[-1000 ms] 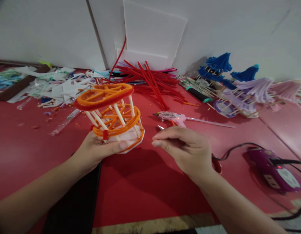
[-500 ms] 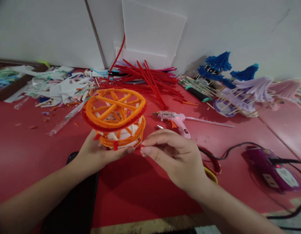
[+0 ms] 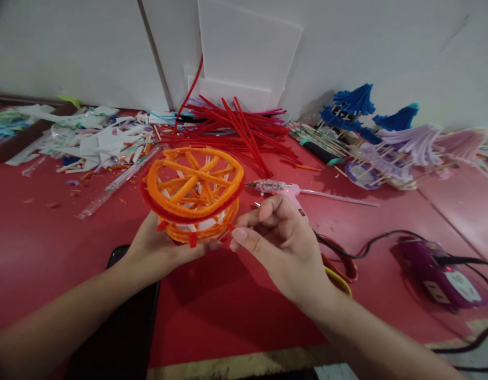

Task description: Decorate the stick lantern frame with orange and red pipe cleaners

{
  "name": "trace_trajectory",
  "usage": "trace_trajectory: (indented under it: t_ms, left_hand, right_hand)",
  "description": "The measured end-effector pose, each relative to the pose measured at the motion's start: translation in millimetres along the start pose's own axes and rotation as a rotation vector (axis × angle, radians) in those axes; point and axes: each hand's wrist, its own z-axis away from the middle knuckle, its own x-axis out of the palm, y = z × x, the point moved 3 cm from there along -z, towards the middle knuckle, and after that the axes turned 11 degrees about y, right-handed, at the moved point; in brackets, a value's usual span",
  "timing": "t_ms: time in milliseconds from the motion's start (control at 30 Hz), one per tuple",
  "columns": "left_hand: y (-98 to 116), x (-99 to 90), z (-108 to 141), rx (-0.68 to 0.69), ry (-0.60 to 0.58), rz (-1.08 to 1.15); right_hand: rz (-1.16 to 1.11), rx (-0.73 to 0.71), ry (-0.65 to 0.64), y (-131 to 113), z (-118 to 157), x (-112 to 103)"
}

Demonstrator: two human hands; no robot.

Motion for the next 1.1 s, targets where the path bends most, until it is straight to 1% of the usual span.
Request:
trace_trajectory:
  t_ms: [33,100,133,167,267,400,500,567,667,733,833,1000,1100]
  left_hand:
    - [-1,1.9,1,-0.075,-0.023,0.037]
    - [-5,5.9,4,-0.291,-0.083,0.159]
    - [-7,6.9,5,-0.369,-0.092,0.217]
    - [-8,7.0,6,-0.41,-0.086,0.258]
    - [-10,3.6,6,-0.388,-0.042,0.269]
    - [-12,1.0,7,-0.374,-0.055,0.232]
    - [-9,3.2,8,-0.355,-0.044,0.246]
    - [-7,7.4,8,-0.406,-0.045,0.295]
    - [-5,14.6,10,-0.541,-0.07,0.391]
    - [-4,16.2,10,-0.582,-0.053,0.44]
    - [-5,15.0,10,-0.604,-0.02,0.482]
    - [-6,15.7,10,-0.617,-0.053,0.511]
    - [-4,17.5,11,-0.6,-0.063,0.493]
  right_hand:
    - [-0.006,0.02,0.001,1,-1,0]
    - [-0.021,0.046,-0.007,2,-2,1]
    - [-0.028,0.055,-0.011,3,-2,1]
    - [-0.033,0.061,-0.014,5,-2,0]
    - [-0.035,0.071,-0.027,8,-2,-1]
    - [0.003,0.086,-0.034,11,0,-3]
    - [0.041,0.099,-0.017,12,0,-3]
    - [0.049,0.102,-0.018,12,0,-3]
    - [0.043,0.098,-0.027,12,0,-2]
    - [0.025,0.104,-0.032,12,0,-2]
    - [-0.016,0.128,-0.033,12,-1,-1]
    - [-0.065,0.177,-0.033,13,-1,0]
    - [-0.1,0.197,-0.04,14,-1,1]
